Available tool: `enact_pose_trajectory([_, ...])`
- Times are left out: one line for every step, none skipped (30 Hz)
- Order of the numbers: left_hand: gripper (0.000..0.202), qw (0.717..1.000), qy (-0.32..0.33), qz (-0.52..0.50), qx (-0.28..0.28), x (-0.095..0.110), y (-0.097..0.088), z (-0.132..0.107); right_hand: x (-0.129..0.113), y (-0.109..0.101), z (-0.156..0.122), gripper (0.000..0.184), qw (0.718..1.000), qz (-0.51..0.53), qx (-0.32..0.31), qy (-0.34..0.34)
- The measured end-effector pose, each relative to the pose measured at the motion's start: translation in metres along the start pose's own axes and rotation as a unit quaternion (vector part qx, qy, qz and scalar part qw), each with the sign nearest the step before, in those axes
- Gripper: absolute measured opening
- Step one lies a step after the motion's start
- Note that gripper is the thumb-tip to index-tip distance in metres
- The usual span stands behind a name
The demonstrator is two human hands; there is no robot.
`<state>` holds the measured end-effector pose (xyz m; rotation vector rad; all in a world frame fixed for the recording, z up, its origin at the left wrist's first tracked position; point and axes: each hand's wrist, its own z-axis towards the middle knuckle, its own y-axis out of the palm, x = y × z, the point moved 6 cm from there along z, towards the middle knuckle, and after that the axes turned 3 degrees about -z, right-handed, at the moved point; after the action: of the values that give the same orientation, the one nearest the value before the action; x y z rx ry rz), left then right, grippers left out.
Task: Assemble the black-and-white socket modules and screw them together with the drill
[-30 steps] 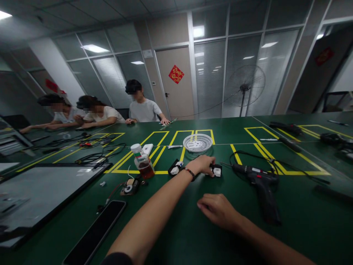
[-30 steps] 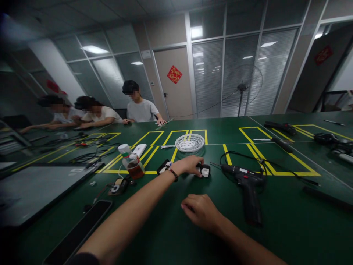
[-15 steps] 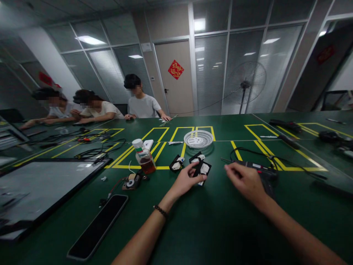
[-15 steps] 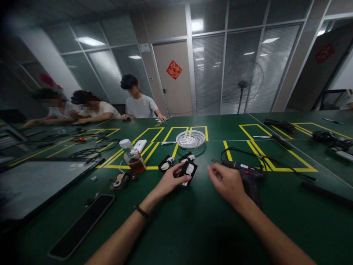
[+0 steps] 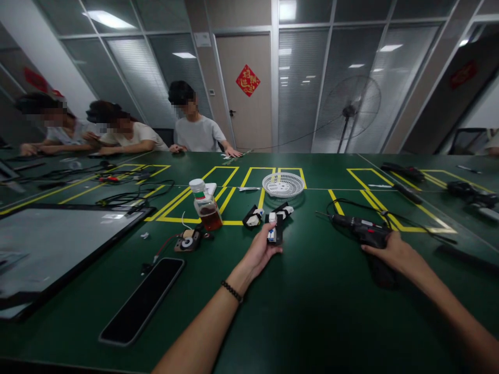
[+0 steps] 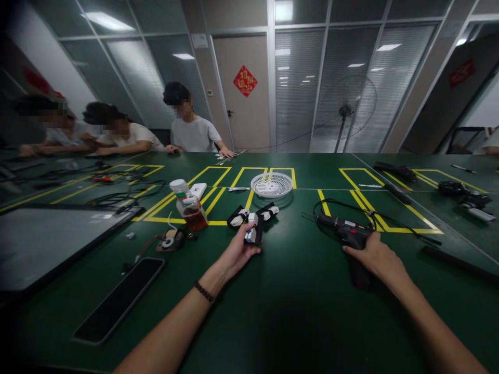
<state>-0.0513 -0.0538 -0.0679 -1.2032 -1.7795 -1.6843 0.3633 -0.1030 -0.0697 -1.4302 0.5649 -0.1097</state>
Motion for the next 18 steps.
enact_pose_trajectory([0.035, 1.000, -0.004, -0.010, 0.002, 0.000, -0.002, 0.001, 0.001, 0.003, 0.001, 0.081, 1.000, 0.025, -0.015, 0.011])
enact_pose_trajectory([0.036, 1.000, -0.007, -0.020, 0.004, 0.001, -0.003, 0.001, 0.003, 0.004, 0.003, 0.081, 0.998, 0.054, -0.023, 0.022])
enact_pose_trajectory([0.036, 0.999, -0.013, -0.029, 0.006, 0.002, -0.003, 0.001, 0.005, 0.004, 0.003, 0.081, 0.996, 0.084, -0.026, 0.033])
enact_pose_trajectory([0.037, 0.999, -0.019, -0.035, 0.008, 0.003, -0.003, 0.001, 0.007, 0.003, 0.004, 0.080, 0.992, 0.117, -0.023, 0.039])
enact_pose_trajectory([0.037, 0.999, -0.026, -0.039, 0.009, 0.004, -0.002, 0.000, 0.008, 0.001, 0.003, 0.080, 0.987, 0.151, -0.017, 0.045])
enact_pose_trajectory([0.038, 0.999, -0.034, -0.041, 0.007, 0.004, -0.001, -0.001, 0.009, -0.001, 0.001, 0.080, 0.982, 0.183, -0.008, 0.049])
enact_pose_trajectory([0.038, 0.998, -0.040, -0.042, 0.005, 0.004, 0.000, -0.001, 0.008, -0.005, -0.001, 0.080, 0.977, 0.208, 0.002, 0.051])
enact_pose_trajectory([0.038, 0.998, -0.044, -0.043, 0.002, 0.004, 0.001, -0.002, 0.007, -0.010, -0.004, 0.081, 0.973, 0.226, 0.014, 0.053])
enact_pose_trajectory([0.038, 0.998, -0.046, -0.044, -0.001, 0.003, 0.001, -0.002, 0.004, -0.016, -0.008, 0.081, 0.970, 0.234, 0.030, 0.054])
enact_pose_trajectory([0.038, 0.998, -0.047, -0.045, -0.004, 0.003, 0.001, -0.003, -0.001, -0.023, -0.013, 0.080, 0.968, 0.239, 0.048, 0.055])
enact_pose_trajectory([0.038, 0.998, -0.046, -0.047, -0.006, 0.003, 0.000, -0.003, -0.006, -0.032, -0.018, 0.079, 0.965, 0.250, 0.064, 0.055])
enact_pose_trajectory([0.038, 0.998, -0.046, -0.048, -0.006, 0.003, -0.001, -0.002, -0.012, -0.041, -0.023, 0.078, 0.958, 0.271, 0.077, 0.051])
enact_pose_trajectory([0.038, 0.998, -0.046, -0.048, -0.006, 0.003, -0.002, -0.002, -0.019, -0.051, -0.028, 0.077, 0.944, 0.312, 0.095, 0.042])
enact_pose_trajectory([0.038, 0.998, -0.046, -0.048, -0.006, 0.003, -0.003, -0.002, -0.027, -0.060, -0.032, 0.076, 0.924, 0.366, 0.109, 0.025])
enact_pose_trajectory([0.038, 0.998, -0.046, -0.048, -0.006, 0.003, -0.004, -0.001, -0.035, -0.067, -0.035, 0.075, 0.902, 0.418, 0.109, 0.008])
enact_pose_trajectory([0.039, 0.998, -0.044, -0.047, -0.007, 0.004, -0.005, -0.001, -0.043, -0.072, -0.038, 0.074, 0.875, 0.472, 0.104, -0.001])
enact_pose_trajectory([0.039, 0.998, -0.042, -0.045, -0.007, 0.005, -0.005, 0.000, -0.052, -0.071, -0.038, 0.069, 0.851, 0.522, 0.060, -0.009])
enact_pose_trajectory([0.040, 0.998, -0.038, -0.044, -0.007, 0.006, -0.005, 0.000, -0.062, -0.067, -0.038, 0.063, 0.826, 0.564, 0.000, -0.011])
